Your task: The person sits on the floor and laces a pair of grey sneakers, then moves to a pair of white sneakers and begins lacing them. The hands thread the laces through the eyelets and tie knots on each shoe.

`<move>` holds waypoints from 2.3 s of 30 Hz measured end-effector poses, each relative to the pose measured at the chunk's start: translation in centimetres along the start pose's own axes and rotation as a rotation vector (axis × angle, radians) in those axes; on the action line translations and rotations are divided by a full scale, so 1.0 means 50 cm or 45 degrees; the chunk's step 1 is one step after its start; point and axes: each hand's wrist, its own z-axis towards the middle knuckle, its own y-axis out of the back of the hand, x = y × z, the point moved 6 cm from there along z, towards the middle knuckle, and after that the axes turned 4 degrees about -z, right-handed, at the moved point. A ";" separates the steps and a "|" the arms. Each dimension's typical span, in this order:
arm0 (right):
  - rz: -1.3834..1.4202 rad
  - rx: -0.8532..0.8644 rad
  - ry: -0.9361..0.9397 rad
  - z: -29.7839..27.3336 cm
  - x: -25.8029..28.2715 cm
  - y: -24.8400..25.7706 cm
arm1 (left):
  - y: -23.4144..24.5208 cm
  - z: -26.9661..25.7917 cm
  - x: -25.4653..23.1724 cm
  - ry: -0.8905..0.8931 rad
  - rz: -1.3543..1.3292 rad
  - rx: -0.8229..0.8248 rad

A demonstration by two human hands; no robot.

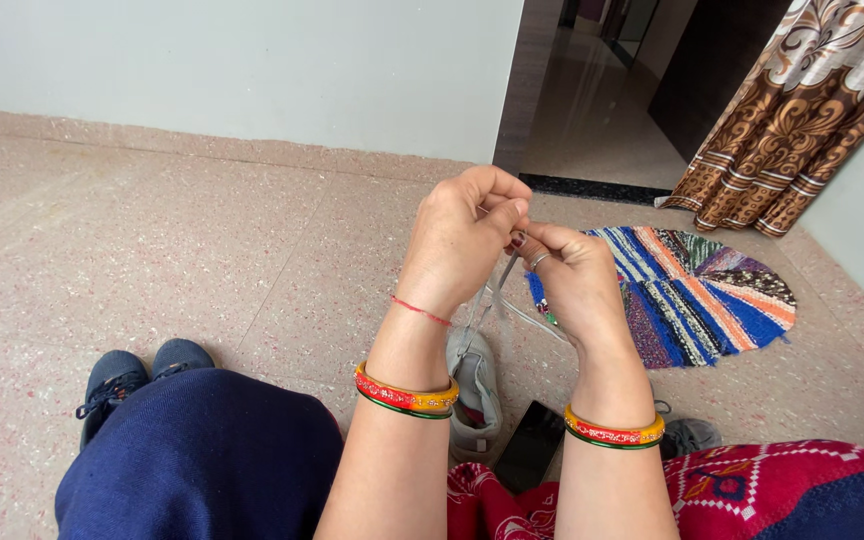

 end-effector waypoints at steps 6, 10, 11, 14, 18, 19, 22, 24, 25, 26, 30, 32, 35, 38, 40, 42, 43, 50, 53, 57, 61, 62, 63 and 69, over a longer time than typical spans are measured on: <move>-0.100 0.067 0.002 -0.008 0.028 -0.007 | 0.005 -0.008 -0.025 -0.065 0.027 0.003; -0.157 0.058 0.001 -0.011 0.036 -0.015 | 0.009 -0.007 -0.020 -0.027 0.023 -0.013; -0.139 0.050 0.039 -0.012 0.041 -0.016 | 0.011 -0.006 -0.017 -0.003 0.019 -0.015; -0.126 0.047 0.026 -0.011 0.045 -0.018 | 0.012 -0.002 -0.018 -0.016 0.029 -0.005; -0.154 0.040 0.029 -0.013 0.052 -0.013 | 0.013 -0.004 -0.020 -0.042 0.003 0.006; -0.145 0.039 0.040 -0.014 0.053 -0.012 | 0.014 -0.003 -0.020 -0.063 -0.007 0.010; -0.167 0.017 -0.021 -0.013 0.038 -0.007 | 0.017 0.001 -0.007 -0.065 -0.035 0.003; -0.135 0.007 -0.013 -0.019 0.024 -0.011 | 0.021 -0.002 0.012 -0.061 -0.024 -0.008; -0.085 0.007 0.037 -0.018 0.021 -0.013 | 0.023 -0.001 0.020 -0.072 -0.002 -0.018; -0.035 0.007 0.088 -0.016 0.018 -0.015 | 0.024 0.001 0.028 -0.083 0.019 -0.027; 0.020 -0.018 0.048 -0.017 -0.022 -0.031 | 0.034 0.001 0.077 -0.042 0.114 -0.136; 0.053 -0.039 0.017 -0.015 -0.042 -0.037 | 0.042 0.003 0.103 -0.025 0.214 -0.230; 0.078 -0.043 -0.026 -0.005 -0.072 -0.036 | 0.060 0.014 0.133 -0.111 0.386 -0.355; 0.038 -0.068 -0.083 0.005 -0.110 -0.028 | 0.072 0.025 0.187 -0.083 0.437 -0.422; 0.031 -0.081 -0.094 0.011 -0.139 -0.027 | 0.073 0.032 0.235 -0.040 0.555 -0.441; 0.042 -0.081 -0.127 0.018 -0.174 -0.031 | 0.071 0.039 0.288 -0.001 0.671 -0.448; 0.053 -0.074 -0.159 0.019 -0.196 -0.034 | 0.066 0.040 0.318 0.021 0.725 -0.443; -0.065 -0.076 -0.380 0.015 -0.374 -0.074 | 0.042 0.017 0.561 0.277 0.895 -0.267; -0.162 -0.022 -0.461 0.004 -0.464 -0.109 | 0.033 -0.009 0.667 0.472 0.973 -0.112; -0.187 0.098 -0.677 -0.030 -0.598 -0.176 | 0.007 -0.054 0.773 0.561 1.195 0.040; -0.280 0.173 -0.841 -0.070 -0.705 -0.239 | -0.029 -0.094 0.859 0.689 1.031 0.179; -0.365 0.195 -0.856 -0.081 -0.723 -0.252 | -0.036 -0.106 0.875 0.741 0.953 0.175; -0.465 0.211 -0.842 -0.089 -0.736 -0.260 | -0.042 -0.119 0.889 0.803 0.915 0.176; -0.723 0.302 -0.727 -0.119 -0.764 -0.307 | -0.072 -0.163 0.923 0.970 0.764 0.155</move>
